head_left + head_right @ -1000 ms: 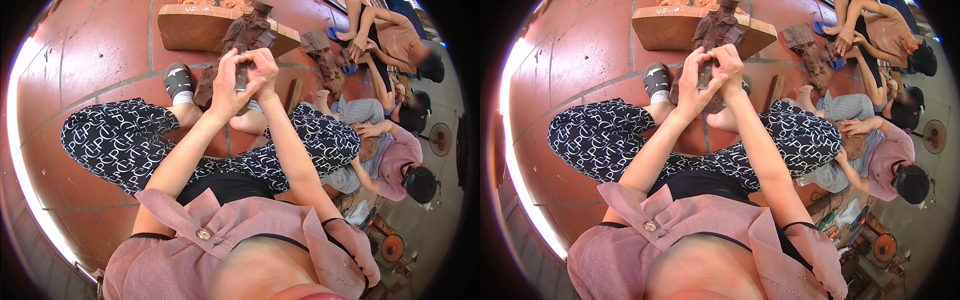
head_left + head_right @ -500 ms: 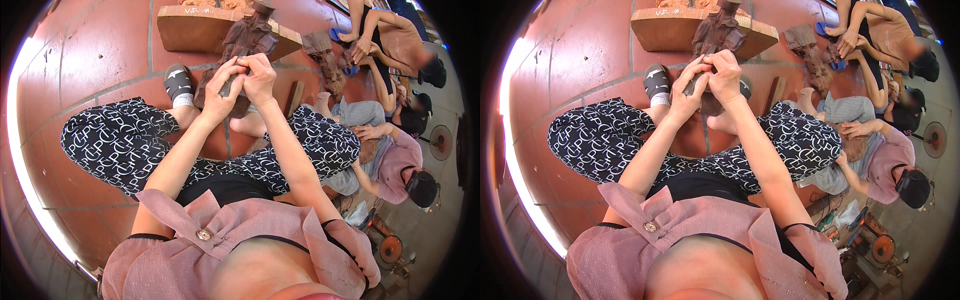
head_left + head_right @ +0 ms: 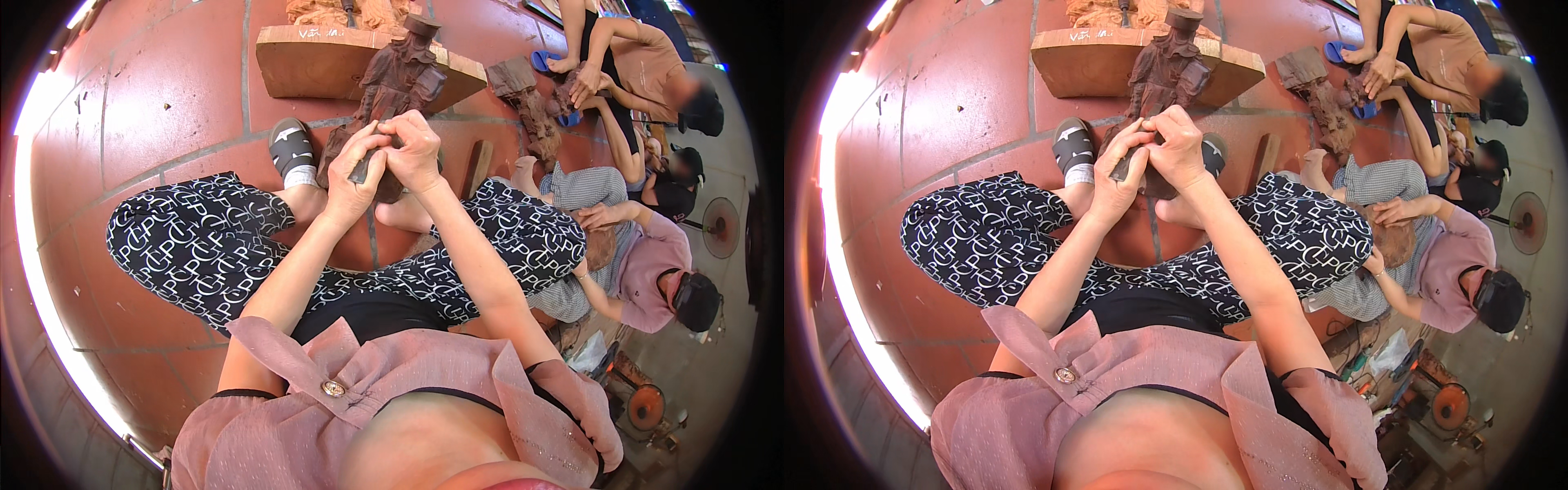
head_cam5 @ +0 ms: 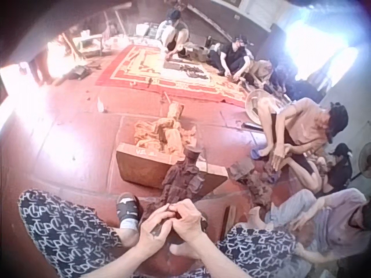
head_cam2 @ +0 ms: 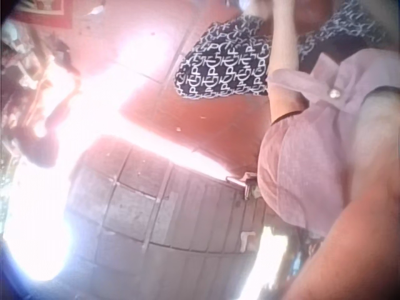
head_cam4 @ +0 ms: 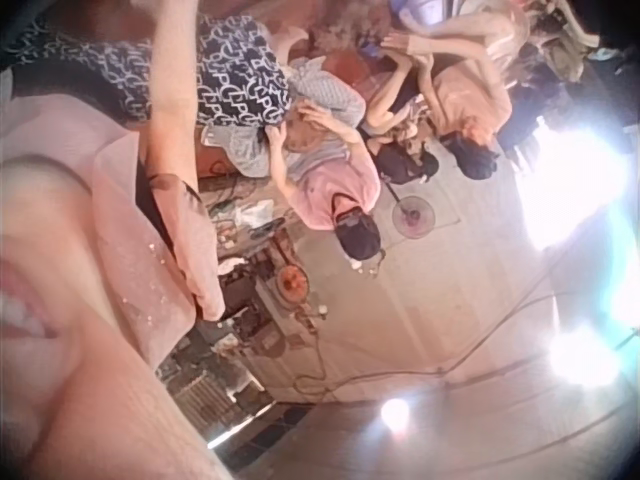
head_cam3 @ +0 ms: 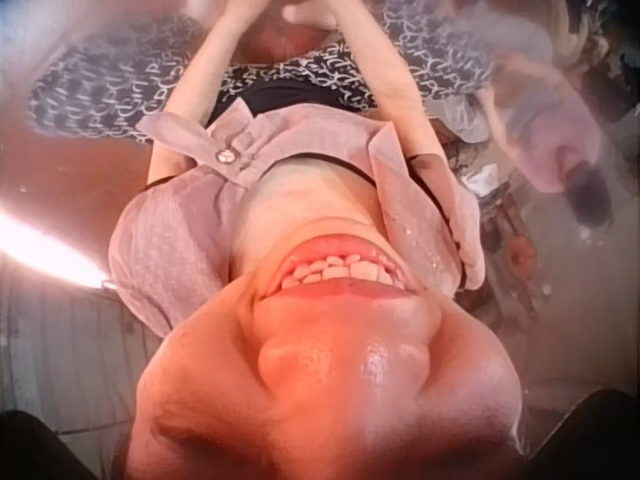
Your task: The person sits on the floor and uses a metal chisel to carve a dark wooden object. They hold the wood with one hand and the tool with the other, repeatedly striking and scraping the surface to shape it. Other people are visible in the background, also working on similar wooden pieces.
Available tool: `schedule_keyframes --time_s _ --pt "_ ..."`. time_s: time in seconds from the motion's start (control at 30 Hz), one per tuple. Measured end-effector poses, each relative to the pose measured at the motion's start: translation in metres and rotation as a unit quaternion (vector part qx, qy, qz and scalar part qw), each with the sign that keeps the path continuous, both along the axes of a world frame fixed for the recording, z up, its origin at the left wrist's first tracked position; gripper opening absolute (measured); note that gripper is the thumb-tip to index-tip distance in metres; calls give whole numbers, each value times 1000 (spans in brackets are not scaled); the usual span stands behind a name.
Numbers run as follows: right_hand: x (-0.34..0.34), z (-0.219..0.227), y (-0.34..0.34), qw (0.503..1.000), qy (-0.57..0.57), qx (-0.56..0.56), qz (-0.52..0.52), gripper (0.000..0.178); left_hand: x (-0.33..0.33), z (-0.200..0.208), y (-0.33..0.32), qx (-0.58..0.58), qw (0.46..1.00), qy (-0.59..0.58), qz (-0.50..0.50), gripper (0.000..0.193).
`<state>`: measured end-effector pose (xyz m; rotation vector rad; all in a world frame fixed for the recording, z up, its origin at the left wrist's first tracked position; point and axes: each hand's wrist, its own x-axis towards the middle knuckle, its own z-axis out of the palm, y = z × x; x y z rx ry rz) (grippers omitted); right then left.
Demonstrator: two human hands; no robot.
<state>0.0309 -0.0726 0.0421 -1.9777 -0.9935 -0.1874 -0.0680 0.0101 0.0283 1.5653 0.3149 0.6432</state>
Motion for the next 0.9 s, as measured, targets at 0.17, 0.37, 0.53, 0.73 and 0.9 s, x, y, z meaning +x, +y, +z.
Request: schedule_keyframes --time_s 0.17,0.37,0.53,0.73,0.9 --pt "16 5 7 999 -25 30 -20 18 21 4 4 31 999 -28 24 20" --pt "3 -5 0 1000 23 20 1 18 5 1 2 109 994 0 29 19" --pt "11 -12 2 998 -8 48 -39 18 15 -2 3 113 993 -7 22 20" --pt "10 -3 4 998 -26 53 -18 19 12 5 5 164 985 -11 43 21" --pt "2 -10 -3 999 -11 32 -27 18 6 -4 5 165 986 -6 8 21"
